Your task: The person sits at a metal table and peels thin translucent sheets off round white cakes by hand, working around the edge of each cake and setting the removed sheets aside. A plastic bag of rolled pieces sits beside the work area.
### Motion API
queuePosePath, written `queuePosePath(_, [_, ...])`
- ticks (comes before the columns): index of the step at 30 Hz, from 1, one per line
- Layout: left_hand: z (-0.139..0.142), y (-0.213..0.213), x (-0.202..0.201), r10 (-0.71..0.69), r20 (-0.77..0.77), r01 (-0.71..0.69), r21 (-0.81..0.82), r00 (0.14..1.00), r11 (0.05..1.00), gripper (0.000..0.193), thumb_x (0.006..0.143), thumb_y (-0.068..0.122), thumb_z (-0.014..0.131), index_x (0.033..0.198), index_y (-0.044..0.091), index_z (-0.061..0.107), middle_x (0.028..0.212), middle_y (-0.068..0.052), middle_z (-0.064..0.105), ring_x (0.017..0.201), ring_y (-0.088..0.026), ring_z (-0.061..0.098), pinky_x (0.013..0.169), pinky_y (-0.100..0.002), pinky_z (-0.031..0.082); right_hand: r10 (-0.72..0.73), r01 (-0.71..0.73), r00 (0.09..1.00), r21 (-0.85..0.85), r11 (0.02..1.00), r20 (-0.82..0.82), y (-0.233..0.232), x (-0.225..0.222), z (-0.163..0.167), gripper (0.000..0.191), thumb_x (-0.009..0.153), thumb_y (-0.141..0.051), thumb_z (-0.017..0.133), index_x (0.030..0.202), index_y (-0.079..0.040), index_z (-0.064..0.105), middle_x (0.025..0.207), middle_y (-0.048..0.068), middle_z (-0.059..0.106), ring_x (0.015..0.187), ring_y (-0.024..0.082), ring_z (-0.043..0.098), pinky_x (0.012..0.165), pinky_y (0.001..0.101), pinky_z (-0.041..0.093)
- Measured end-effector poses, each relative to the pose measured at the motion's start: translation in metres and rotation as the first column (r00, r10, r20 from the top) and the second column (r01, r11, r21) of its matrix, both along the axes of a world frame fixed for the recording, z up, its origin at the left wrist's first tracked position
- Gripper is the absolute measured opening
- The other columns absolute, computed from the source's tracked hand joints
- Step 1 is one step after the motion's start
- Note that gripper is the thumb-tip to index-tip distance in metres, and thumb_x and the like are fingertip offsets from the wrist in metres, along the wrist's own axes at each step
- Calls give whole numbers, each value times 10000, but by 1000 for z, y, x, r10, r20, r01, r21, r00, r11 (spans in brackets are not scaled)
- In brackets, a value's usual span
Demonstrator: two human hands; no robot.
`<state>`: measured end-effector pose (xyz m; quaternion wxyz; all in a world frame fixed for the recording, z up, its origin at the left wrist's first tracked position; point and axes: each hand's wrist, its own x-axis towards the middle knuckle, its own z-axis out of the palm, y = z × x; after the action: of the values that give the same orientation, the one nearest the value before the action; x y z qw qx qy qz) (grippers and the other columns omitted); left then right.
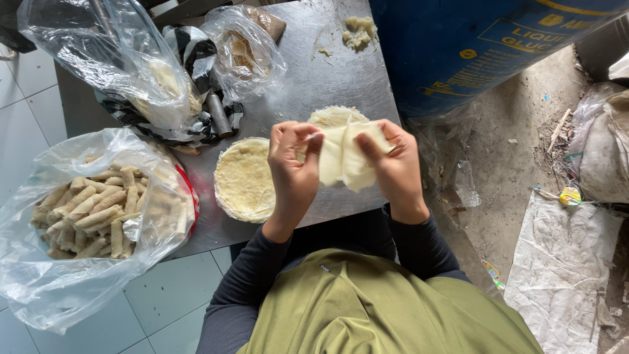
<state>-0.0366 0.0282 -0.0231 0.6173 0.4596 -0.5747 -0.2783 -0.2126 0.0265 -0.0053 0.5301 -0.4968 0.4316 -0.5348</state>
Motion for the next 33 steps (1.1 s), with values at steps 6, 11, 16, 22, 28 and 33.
queuePosePath(6, [-17, -13, 36, -60, -650, 288, 250, 758, 925, 106, 1068, 166, 549, 1147, 96, 544, 862, 10, 621, 758, -86, 612, 691, -252, 539, -70, -26, 875, 190, 981, 478, -20, -30, -5, 223, 987, -219, 705, 1074, -14, 710, 1017, 77, 749, 898, 145, 726, 823, 305, 618])
queuePosePath(11, [-17, -15, 70, 49, -738, 65, 125, 673, 990, 100, 1153, 157, 546, 1215, 80, 557, 936, 28, 574, 742, -36, 470, 647, -199, 389, 55, -142, 765, 85, 986, 641, -25, -50, -6, 156, 1112, -177, 721, 1098, -25, 691, 1052, 85, 731, 963, 163, 714, 893, 322, 600])
queuePosePath(16, [12, -2, 99, 97, -287, -75, 87, 953, 993, 204, 1162, 217, 668, 1200, 37, 582, 1024, -5, 603, 754, -65, 453, 719, -211, 378, 84, -115, 883, 40, 993, 462, -25, -60, 6, 185, 1040, -160, 724, 1149, -10, 716, 1038, 87, 742, 912, 134, 714, 864, 281, 590])
queuePosePath(22, [30, -1, 75, -481, 260, 467, 118, 838, 877, 863, 772, 318, 927, 1445, -3, 493, 1472, -164, 568, 1349, -240, 563, 1088, -355, 475, 370, -378, 926, 180, 908, 77, -8, -53, 29, 133, 961, -56, 758, 1054, 23, 704, 948, 50, 741, 833, 70, 670, 727, 215, 519])
queuePosePath(28, [3, -13, 43, -777, -458, 901, 258, 431, 347, 498, 975, 183, 764, 1418, 43, 584, 1294, -77, 683, 1197, -118, 629, 1001, -278, 539, 446, -448, 892, 265, 854, 73, 0, -44, 42, 152, 905, -39, 783, 1014, 28, 701, 917, 30, 731, 821, 53, 661, 691, 195, 497])
queuePosePath(33, [-2, -28, 45, -677, -65, 668, 257, 733, 699, 109, 952, 84, 763, 1057, 54, 760, 978, -21, 759, 851, -76, 704, 722, -250, 591, 397, -393, 918, 140, 909, 0, -10, -53, 46, 134, 956, -59, 752, 1048, 15, 688, 964, 11, 717, 879, 53, 678, 758, 208, 535])
